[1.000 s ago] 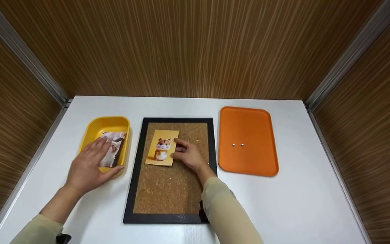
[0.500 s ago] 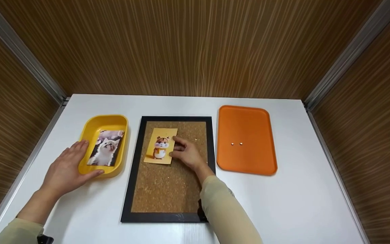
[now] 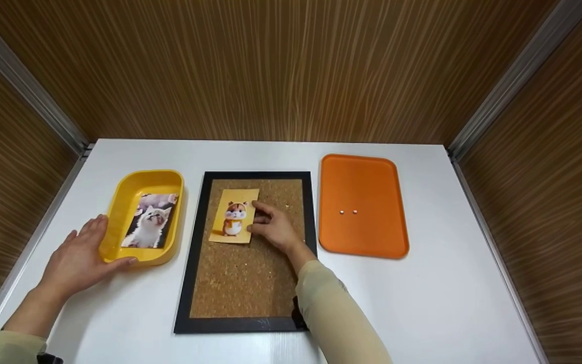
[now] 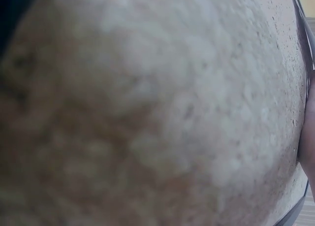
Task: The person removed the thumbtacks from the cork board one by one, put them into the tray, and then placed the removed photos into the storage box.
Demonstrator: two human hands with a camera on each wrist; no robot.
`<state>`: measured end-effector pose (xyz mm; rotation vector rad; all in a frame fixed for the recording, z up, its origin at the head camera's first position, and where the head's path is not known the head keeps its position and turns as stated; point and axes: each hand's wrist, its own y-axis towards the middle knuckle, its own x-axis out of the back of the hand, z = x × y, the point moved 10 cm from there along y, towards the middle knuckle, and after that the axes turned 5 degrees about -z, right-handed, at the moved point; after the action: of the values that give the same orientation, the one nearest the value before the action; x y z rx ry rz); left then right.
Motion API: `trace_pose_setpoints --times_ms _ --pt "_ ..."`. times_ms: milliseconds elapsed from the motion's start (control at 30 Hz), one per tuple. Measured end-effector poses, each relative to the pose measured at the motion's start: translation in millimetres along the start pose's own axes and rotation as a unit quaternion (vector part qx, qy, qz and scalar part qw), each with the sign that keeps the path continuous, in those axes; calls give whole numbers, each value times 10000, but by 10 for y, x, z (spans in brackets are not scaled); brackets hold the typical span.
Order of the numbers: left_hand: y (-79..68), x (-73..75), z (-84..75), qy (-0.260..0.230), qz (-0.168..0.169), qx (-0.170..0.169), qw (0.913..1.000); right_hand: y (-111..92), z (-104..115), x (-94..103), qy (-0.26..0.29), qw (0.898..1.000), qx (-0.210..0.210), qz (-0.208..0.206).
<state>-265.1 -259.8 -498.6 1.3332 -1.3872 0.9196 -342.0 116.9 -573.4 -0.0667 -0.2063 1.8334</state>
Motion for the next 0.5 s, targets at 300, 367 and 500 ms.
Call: trace_pose_setpoints --times_ms 300,367,500 --pt "-20 -34 116 -98 271 301 9991 -40 139 -23 213 9997 27 66" --pt "-28 -54 128 -151 347 342 9987 -17 101 -15 209 9998 57 23" --pt "-29 -70 124 -197 397 323 9985 22 72 19 169 9998 77 -98"
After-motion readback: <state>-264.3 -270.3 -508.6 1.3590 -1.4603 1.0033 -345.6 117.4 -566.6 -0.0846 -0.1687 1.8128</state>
